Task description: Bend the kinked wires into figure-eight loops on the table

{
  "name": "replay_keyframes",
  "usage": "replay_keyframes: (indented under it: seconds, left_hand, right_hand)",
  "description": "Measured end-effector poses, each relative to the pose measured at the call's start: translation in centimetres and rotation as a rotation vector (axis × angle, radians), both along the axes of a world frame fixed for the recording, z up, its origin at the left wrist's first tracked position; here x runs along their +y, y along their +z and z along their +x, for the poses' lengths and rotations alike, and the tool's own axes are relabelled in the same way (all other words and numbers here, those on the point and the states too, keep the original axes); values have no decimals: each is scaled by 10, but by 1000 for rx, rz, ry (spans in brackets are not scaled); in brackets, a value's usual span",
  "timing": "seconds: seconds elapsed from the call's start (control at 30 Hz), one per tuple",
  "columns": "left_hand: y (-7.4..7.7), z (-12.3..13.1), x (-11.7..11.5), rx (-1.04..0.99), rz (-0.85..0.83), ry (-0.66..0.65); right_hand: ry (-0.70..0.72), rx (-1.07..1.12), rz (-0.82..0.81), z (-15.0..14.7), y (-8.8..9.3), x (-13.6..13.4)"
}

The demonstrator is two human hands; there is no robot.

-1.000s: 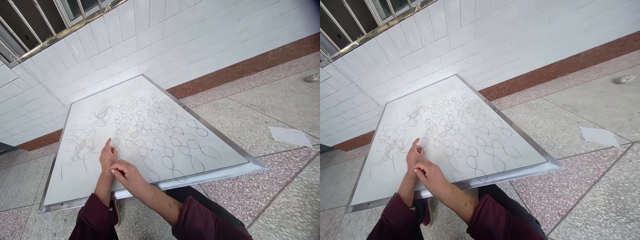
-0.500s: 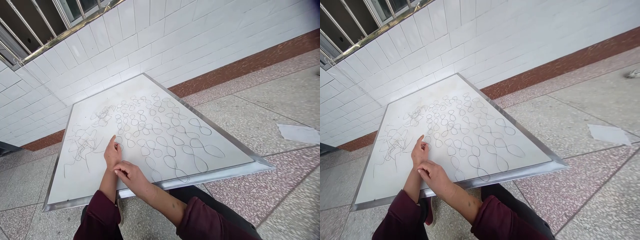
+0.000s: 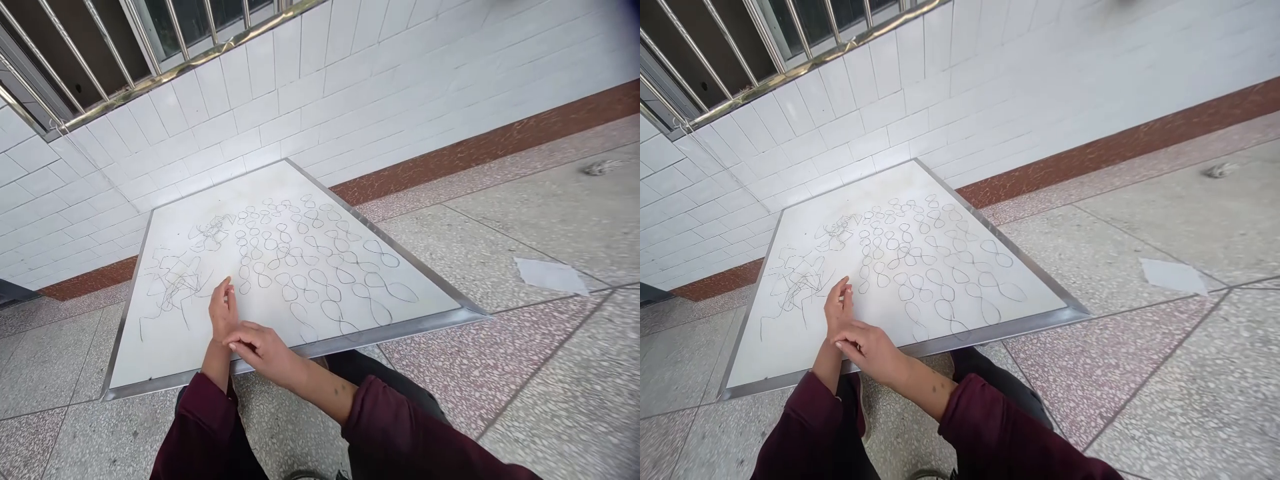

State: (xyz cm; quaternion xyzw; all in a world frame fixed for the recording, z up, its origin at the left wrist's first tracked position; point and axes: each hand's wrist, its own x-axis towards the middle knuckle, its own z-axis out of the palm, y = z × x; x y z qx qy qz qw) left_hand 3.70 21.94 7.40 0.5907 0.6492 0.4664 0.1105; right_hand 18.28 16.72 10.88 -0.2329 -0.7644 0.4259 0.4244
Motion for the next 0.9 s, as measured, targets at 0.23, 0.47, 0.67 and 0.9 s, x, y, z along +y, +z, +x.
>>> replay_keyframes:
  seconds: [0.23,0.47,0.67,0.9]
  left_hand:
    - [-8,-43,-129,214,123,-74]
    - [-46,-79,-213,548,194,-198]
    - [-43,-79,-211,681,209,-245]
    - [-47,-80,-205,803,135,-224]
  right_hand:
    - [-75,-375,214,82,-54,-80]
    - [-309,-480,232,105,-88,-128]
    - [-469,-433,281,78,-52,-70]
    - [-564,-748,239,-21,-7,68]
